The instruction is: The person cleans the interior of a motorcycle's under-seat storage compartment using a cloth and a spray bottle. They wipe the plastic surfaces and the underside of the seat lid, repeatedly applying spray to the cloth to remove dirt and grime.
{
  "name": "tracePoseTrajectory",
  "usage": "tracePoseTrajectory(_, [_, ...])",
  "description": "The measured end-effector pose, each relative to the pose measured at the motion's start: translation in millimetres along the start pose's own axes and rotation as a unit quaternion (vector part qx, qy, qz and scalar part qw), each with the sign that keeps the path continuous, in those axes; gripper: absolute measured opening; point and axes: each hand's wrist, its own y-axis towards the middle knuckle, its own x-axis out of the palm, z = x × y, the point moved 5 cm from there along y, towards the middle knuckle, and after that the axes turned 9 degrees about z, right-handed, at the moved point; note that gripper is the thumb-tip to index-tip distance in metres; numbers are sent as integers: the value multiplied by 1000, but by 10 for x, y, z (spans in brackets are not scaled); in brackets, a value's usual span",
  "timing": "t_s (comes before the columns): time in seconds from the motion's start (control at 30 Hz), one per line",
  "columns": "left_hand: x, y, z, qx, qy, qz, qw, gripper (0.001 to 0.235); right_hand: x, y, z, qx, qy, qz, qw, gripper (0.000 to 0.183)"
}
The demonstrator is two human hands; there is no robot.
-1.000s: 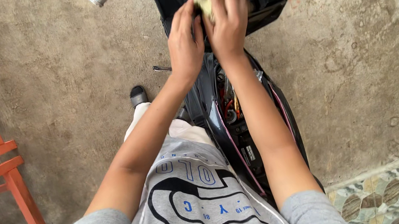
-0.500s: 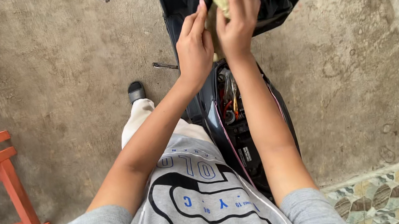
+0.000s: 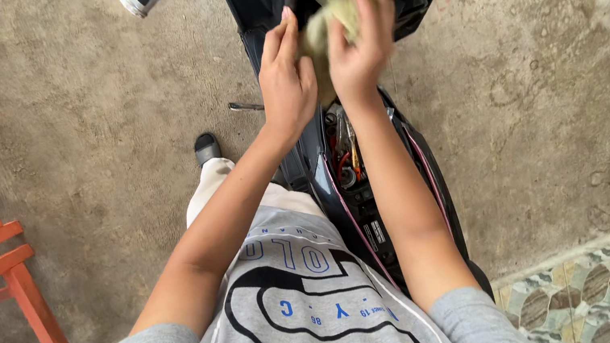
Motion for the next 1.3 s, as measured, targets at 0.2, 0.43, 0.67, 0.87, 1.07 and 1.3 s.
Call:
tracePoseTrajectory(0.2, [1,84,-17,38,0,5,999,67,282,-337,-165,12,-144,-157,977,41])
tracePoseTrajectory(0.43, [21,-80,41,27,-10,-15,999,72,-130,-355,-154,107,-29,-26,994,48])
tracePoseTrajectory(0.67, [58,-86,-37,37,-5,-17,999,78,342,-60,177,16,-121,-55,991,68])
tracePoseTrajectory(0.87, [46,-5,-97,25,-8,-25,999,80,53,-360,370,180,-169,-230,941,51])
tracePoseTrajectory(1.07, [7,-93,-95,42,-9,-39,998,86,-375,28,220,182,32,-63,981,55])
tracePoseTrajectory(1.3, [3,-16,-230,22,-30,-48,998,81,345,-655,-352,7,-243,-273,931,55])
